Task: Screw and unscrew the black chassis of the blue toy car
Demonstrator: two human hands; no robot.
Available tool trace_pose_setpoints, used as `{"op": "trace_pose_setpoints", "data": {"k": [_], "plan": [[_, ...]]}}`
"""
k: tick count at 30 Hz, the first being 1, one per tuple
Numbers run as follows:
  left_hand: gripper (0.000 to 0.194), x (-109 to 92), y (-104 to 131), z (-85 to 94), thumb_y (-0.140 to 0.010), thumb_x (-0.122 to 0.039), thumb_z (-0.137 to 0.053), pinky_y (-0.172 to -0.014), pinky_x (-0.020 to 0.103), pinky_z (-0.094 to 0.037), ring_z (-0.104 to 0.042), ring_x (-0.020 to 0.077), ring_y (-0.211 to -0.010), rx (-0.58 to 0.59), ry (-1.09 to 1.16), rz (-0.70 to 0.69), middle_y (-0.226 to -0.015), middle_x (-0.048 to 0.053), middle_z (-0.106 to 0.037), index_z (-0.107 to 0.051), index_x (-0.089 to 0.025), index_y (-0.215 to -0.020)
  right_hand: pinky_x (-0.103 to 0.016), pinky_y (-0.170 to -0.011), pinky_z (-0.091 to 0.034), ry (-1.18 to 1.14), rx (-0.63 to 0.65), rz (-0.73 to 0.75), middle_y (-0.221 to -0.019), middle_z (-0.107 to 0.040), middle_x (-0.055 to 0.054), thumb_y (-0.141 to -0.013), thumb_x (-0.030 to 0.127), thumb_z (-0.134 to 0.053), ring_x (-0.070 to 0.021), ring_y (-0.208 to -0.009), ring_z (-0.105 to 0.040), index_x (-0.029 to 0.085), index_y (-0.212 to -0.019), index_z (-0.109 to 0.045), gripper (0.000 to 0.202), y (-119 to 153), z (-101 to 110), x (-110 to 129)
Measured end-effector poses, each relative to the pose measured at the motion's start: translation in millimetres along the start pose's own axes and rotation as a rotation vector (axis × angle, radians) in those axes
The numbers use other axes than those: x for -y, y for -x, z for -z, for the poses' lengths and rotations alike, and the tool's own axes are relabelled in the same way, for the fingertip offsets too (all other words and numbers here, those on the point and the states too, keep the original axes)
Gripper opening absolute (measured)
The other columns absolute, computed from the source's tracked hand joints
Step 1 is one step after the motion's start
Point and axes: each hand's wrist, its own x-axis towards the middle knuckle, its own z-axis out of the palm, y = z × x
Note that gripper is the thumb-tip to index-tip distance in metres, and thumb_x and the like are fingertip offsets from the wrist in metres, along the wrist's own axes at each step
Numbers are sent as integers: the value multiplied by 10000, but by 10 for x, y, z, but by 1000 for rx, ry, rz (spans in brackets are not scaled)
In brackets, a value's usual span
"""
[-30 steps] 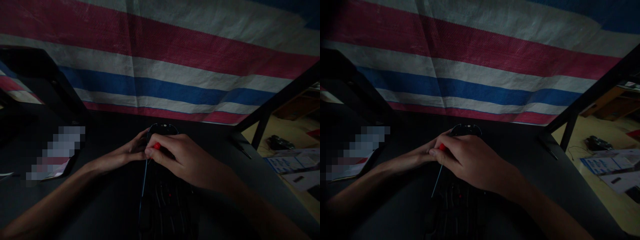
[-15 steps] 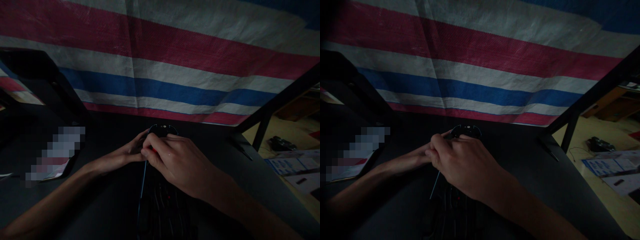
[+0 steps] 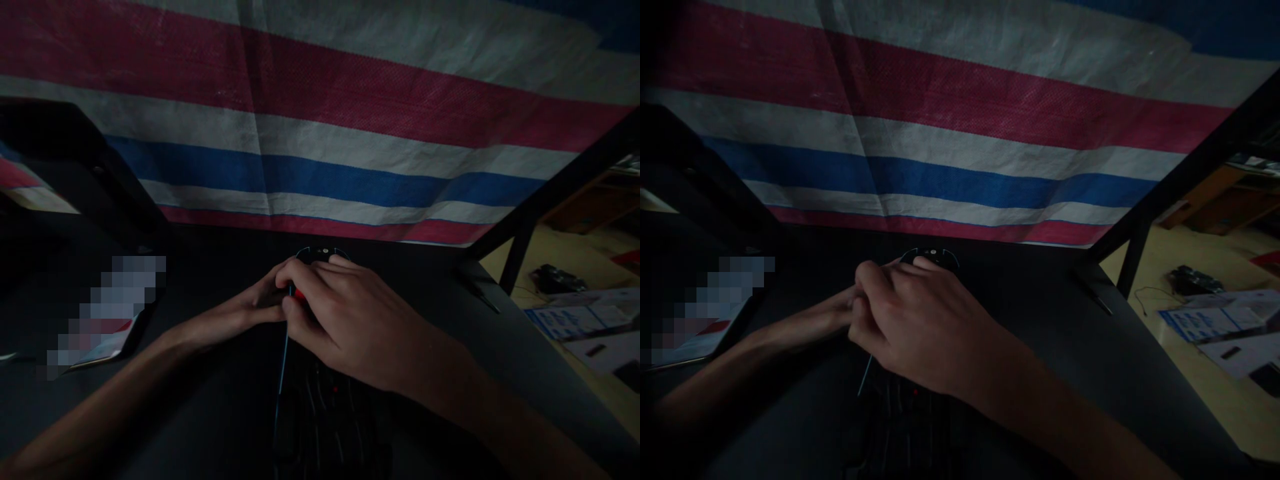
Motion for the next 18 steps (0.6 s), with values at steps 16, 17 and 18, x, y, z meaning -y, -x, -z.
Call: {"op": "trace_pose_setpoints", "data": {"k": [16, 17, 18], "plan": [[803, 30, -23, 5, -944, -356, -816, -1334, 512, -301, -277, 390, -1652, -57, 49, 20, -1674, 41, -545, -446, -381, -1655, -343, -953, -434, -5, 48, 100, -967, -714, -22, -1104, 163, -507, -184, -929, -638, 165, -1135, -617, 114, -30, 25, 3], [785, 32, -24, 7, -952, -346, -809, -1335, 498, -303, -279, 373, -1654, -50, 59, 23, -1665, 27, -556, -451, -400, -1649, -339, -924, -440, 4, 51, 98, -947, -712, -19, -1113, 173, -510, -183, -900, -639, 163, -1132, -619, 111, -34, 15, -6], [770, 32, -25, 8, -961, -338, -798, -1332, 481, -310, -288, 354, -1653, -39, 70, 21, -1658, 11, -562, -451, -419, -1644, -338, -893, -443, 18, 51, 93, -932, -711, -19, -1122, 193, -513, -184, -874, -640, 160, -1123, -624, 116, -41, 5, -10]]}}
